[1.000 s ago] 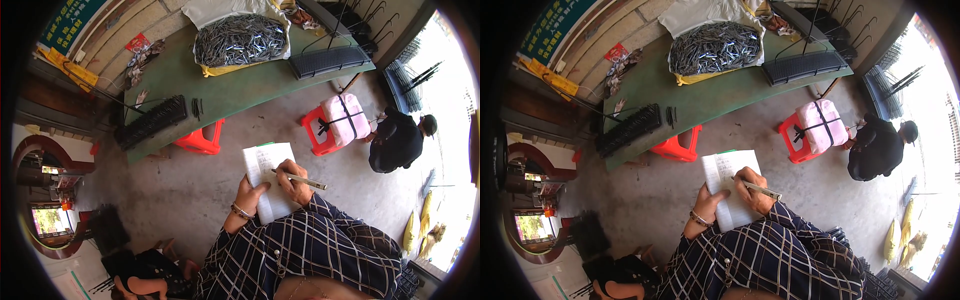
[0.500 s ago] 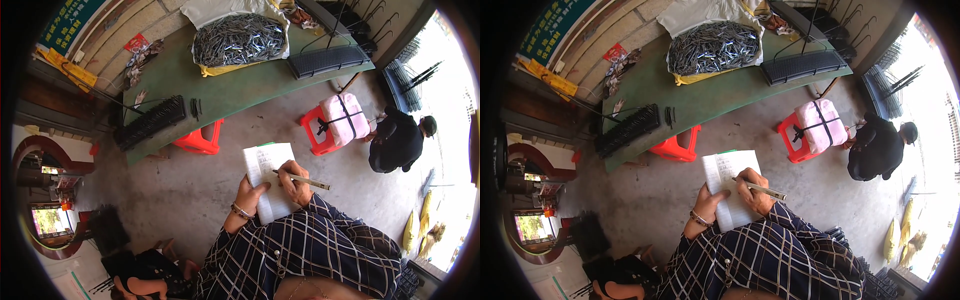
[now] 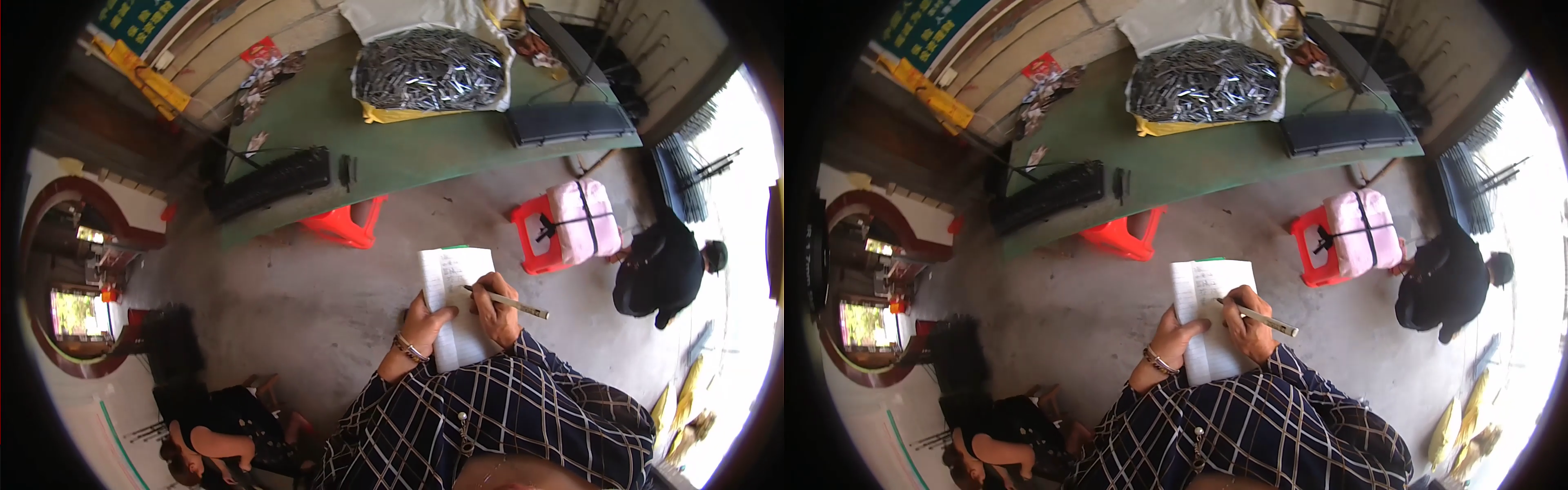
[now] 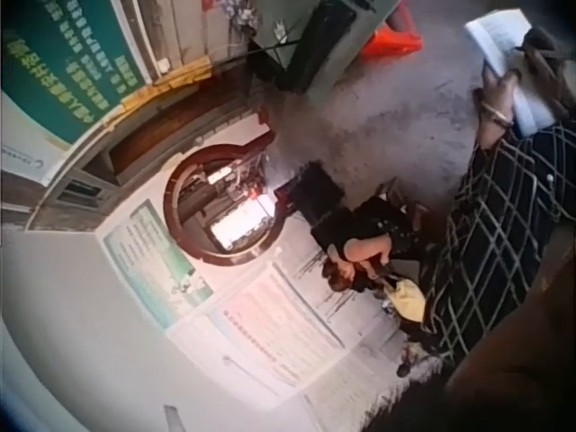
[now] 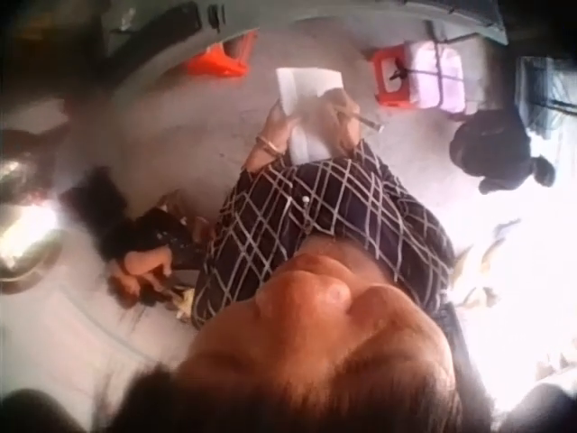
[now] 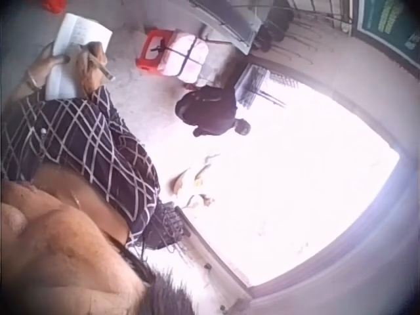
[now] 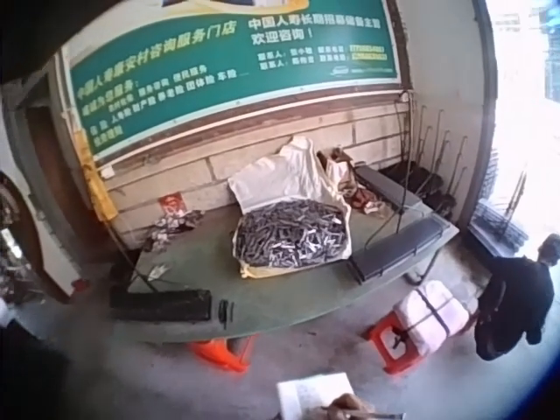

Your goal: Taking inventory of metal components in a fabrication shop using a notebook and calculator.

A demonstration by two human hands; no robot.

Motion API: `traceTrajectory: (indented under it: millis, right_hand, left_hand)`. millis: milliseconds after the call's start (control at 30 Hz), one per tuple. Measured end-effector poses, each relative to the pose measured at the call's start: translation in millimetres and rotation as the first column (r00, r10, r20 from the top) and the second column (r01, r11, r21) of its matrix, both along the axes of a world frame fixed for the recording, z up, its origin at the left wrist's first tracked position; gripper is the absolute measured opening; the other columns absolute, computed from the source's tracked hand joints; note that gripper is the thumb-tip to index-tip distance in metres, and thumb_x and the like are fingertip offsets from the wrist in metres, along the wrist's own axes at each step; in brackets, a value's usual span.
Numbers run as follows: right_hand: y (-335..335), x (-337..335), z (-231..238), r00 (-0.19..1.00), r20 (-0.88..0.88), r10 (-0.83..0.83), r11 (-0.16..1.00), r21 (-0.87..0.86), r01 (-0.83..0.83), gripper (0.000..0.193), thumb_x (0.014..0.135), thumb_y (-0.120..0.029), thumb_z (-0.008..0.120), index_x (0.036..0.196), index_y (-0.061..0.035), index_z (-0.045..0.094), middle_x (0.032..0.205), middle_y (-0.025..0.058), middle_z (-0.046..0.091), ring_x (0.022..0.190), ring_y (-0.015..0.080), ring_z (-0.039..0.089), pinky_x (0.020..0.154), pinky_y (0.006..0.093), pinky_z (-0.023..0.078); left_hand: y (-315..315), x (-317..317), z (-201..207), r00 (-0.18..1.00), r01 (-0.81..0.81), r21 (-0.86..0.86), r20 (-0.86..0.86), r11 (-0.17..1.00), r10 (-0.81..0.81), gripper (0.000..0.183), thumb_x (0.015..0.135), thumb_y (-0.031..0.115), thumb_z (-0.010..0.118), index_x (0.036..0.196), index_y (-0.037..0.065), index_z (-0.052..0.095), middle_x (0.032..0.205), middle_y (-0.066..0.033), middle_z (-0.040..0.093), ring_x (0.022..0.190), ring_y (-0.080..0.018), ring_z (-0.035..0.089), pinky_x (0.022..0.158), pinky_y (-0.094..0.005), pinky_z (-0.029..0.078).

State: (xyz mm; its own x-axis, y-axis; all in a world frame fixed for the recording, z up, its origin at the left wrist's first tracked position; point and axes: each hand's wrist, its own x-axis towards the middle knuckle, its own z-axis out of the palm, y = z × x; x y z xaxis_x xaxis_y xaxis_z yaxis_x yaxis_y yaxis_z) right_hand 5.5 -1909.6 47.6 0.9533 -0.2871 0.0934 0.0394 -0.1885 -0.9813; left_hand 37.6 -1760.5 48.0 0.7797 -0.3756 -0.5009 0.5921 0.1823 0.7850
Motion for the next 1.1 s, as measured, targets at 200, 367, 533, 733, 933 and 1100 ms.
traceTrajectory:
  millis: [200,367,533,733,933,1100]
  right_hand:
    - [9.3,5.5,-16.4,0.991,-0.13,0.021,0.968,0.251,0.012,0.011,0.086,-0.008,0.049,0.081,0.0016,0.051,0.061,0.0078,0.055,0.049,0.0123,0.052,0.045,0.0252,0.042]
    - [56.1,29.1,-4.9,0.998,0.025,0.064,0.752,0.655,-0.065,0.011,0.087,-0.008,0.044,0.085,0.0013,0.049,0.067,0.0118,0.052,0.045,0.0163,0.048,0.041,0.026,0.043]
    - [126.5,45.5,12.2,0.963,0.023,0.267,0.765,0.603,-0.227,0.011,0.088,-0.01,0.045,0.089,0.0012,0.049,0.068,0.0119,0.054,0.048,0.0155,0.05,0.044,0.0264,0.043]
    - [228.5,58.5,21.4,0.864,0.122,0.488,0.736,0.474,-0.483,0.011,0.089,-0.007,0.045,0.092,0.0021,0.05,0.072,0.0121,0.056,0.051,0.016,0.052,0.048,0.0259,0.043]
    - [321.5,64.4,35.7,0.655,0.044,0.754,0.566,0.461,-0.683,0.01,0.088,-0.002,0.045,0.092,0.0022,0.053,0.076,0.0086,0.057,0.059,0.0117,0.053,0.055,0.0231,0.044]
    - [389.1,80.5,30.0,0.456,-0.021,0.889,0.414,0.459,-0.786,0.01,0.089,-0.006,0.048,0.095,0.0009,0.053,0.078,0.0061,0.057,0.062,0.008,0.052,0.058,0.0211,0.044]
  left_hand:
    - [12.4,-5.7,2.1,0.999,-0.053,0.033,0.015,0.998,0.052,0.042,0.07,-0.003,0.058,0.111,0.0,0.05,0.102,-0.0081,0.06,0.093,-0.0176,0.057,0.082,-0.0302,0.045]
    - [62.5,-17.6,-16.8,0.969,-0.243,-0.066,0.022,0.968,0.245,0.043,0.071,-0.002,0.058,0.112,0.0,0.049,0.104,-0.0081,0.059,0.096,-0.0177,0.056,0.084,-0.0307,0.044]
    - [131.8,-13.8,-3.6,0.911,-0.41,-0.123,-0.01,0.904,0.412,0.041,0.073,-0.004,0.059,0.113,-0.001,0.049,0.104,-0.0098,0.059,0.092,-0.0197,0.058,0.08,-0.0318,0.047]
    - [229.8,-23.0,2.7,0.801,-0.592,-0.171,-0.02,0.788,0.598,0.042,0.073,-0.004,0.059,0.113,-0.002,0.048,0.104,-0.0114,0.059,0.091,-0.0218,0.059,0.08,-0.0331,0.048]
    - [301.2,-53.4,5.6,0.68,-0.723,-0.195,-0.033,0.663,0.732,0.044,0.073,-0.004,0.058,0.115,-0.001,0.047,0.106,-0.0119,0.058,0.094,-0.0227,0.058,0.081,-0.0334,0.048]
    - [352.2,-60.4,-7.0,0.544,-0.836,-0.154,-0.114,0.527,0.831,0.045,0.073,-0.005,0.058,0.116,-0.001,0.047,0.107,-0.0123,0.058,0.096,-0.0244,0.058,0.082,-0.0346,0.048]
